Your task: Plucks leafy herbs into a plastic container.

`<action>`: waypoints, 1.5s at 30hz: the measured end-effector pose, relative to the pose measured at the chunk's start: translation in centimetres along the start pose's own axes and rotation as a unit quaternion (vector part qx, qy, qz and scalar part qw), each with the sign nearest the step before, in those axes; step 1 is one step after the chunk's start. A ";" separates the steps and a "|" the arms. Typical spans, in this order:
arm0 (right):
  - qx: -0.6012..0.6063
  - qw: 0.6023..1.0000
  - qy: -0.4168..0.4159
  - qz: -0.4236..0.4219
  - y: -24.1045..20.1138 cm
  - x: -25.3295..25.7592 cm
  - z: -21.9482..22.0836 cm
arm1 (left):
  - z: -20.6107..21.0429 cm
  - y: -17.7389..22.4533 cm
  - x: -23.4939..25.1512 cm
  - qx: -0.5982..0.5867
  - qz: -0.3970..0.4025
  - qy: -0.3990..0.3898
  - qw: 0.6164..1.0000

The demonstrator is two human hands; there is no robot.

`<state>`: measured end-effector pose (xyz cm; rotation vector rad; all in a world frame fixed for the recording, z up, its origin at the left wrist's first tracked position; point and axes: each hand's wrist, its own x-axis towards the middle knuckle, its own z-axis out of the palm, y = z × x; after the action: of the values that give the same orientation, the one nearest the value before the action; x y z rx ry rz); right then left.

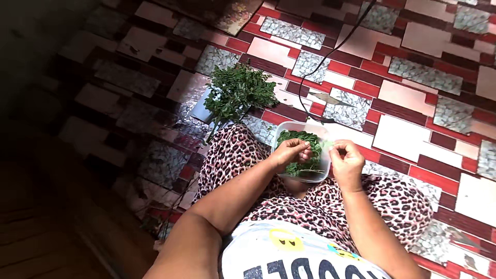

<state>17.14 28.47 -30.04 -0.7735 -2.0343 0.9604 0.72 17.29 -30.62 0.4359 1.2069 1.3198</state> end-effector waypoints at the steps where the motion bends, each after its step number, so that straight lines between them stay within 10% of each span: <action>1: -0.005 1.000 0.011 -0.022 0.0 0.2 -0.2 | -0.1 -0.2 0.1 -0.002 0.009 0.005 1.000; 17: 0.112 0.980 -0.090 0.140 -0.3 -0.8 1.1 | 0.3 -0.5 -0.1 0.017 0.087 0.005 0.996; 45: 0.119 0.979 -0.106 0.124 -0.2 -0.8 1.3 | -0.2 -1.2 1.0 0.089 0.146 -0.025 0.985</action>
<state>16.50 27.26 -30.72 -0.8362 -1.9795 1.4545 0.93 17.78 -32.17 0.7946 1.2579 1.4443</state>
